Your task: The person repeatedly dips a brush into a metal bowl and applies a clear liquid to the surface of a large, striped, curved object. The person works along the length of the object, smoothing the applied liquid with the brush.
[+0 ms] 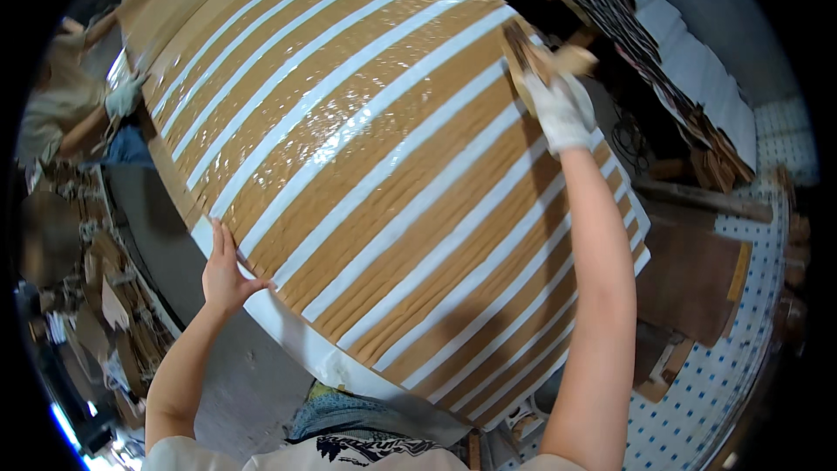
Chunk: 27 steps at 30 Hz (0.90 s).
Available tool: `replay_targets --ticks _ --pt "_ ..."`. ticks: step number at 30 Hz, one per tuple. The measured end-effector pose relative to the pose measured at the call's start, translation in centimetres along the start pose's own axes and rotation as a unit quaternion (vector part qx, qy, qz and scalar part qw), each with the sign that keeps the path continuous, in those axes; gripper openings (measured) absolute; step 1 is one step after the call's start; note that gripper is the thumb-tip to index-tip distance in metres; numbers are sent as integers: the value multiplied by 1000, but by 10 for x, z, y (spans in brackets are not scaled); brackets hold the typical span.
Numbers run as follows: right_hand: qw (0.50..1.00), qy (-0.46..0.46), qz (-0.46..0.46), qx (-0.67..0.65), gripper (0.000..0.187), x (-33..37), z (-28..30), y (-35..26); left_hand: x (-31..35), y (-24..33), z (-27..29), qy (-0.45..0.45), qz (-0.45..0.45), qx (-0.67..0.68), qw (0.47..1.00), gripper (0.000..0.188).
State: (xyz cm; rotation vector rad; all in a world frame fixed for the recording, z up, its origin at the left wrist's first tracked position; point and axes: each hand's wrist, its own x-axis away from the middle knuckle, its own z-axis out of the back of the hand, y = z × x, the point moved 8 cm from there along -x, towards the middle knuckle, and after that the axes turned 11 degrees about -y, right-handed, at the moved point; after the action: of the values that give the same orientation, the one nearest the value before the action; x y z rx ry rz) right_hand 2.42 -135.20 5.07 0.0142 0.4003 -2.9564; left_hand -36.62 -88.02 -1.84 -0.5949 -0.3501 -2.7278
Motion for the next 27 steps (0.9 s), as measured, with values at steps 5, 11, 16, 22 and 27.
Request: replay_targets --ticks 5,11,16,22,27 --pt "986 3 123 114 32 -25 -33 -196 -2 5 6 7 -11 25 1000 142" --pt "906 90 409 68 5 212 -102 -383 1 -12 -7 35 -26 46 998 142" --pt "902 -282 325 27 38 211 -94 -347 8 -25 -13 45 -54 123 990 143" --pt "994 -36 77 72 27 149 -64 -280 0 -31 -3 -33 -127 104 986 136" --pt "938 37 343 -9 32 317 -115 -365 -26 -73 -16 -100 -139 194 966 93"
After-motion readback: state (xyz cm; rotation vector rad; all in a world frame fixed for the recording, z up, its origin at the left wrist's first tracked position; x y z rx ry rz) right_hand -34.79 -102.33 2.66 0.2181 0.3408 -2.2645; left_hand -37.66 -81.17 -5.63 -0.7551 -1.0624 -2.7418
